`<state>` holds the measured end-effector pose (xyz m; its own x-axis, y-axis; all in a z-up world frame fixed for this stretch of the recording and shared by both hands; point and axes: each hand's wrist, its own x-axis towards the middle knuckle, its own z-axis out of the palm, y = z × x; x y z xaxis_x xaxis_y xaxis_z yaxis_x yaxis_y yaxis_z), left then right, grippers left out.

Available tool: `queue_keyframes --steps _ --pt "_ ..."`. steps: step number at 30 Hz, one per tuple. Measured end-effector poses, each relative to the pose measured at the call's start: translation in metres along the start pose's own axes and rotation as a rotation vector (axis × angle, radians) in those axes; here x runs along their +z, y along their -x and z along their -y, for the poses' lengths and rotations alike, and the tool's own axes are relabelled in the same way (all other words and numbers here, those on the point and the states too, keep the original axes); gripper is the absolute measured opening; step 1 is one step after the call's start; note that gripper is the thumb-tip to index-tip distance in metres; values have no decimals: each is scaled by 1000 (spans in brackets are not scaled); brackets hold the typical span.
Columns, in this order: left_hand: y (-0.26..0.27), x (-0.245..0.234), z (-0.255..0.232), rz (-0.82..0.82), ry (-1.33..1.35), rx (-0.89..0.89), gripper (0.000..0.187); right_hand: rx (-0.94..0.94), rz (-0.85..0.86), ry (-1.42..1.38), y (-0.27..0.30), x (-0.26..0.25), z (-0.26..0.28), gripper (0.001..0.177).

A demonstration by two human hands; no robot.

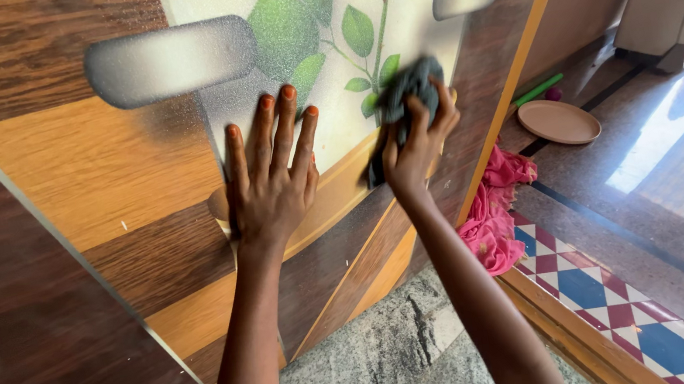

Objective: The person wipes the surface of a decorative wooden door using a dark cloth, moving their hands across the different patterned panels and the floral design in the center.

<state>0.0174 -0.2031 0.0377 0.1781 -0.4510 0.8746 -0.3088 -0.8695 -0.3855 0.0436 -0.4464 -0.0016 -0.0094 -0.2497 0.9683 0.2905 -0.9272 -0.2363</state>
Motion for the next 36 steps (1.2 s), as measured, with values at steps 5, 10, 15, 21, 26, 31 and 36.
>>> queue_keyframes --steps 5,10,15,21,26,31,36 --pt "1 -3 2 11 -8 11 66 20 46 52 84 -8 -33 41" --pt "1 -8 3 13 -14 8 66 26 143 98 111 -31 -46 41" --pt "0 -6 2 -11 27 0 64 57 125 73 85 -39 -34 38" --pt "0 -4 0 -21 53 -8 65 -12 70 -5 -7 -24 -6 30" --pt "2 2 -1 -1 49 -7 68 -211 152 25 -13 -13 48 24" --pt "1 3 0 66 109 -6 71 -287 214 -52 8 -14 51 23" --pt "3 2 0 12 37 -1 68 -177 27 9 0 16 20 27"
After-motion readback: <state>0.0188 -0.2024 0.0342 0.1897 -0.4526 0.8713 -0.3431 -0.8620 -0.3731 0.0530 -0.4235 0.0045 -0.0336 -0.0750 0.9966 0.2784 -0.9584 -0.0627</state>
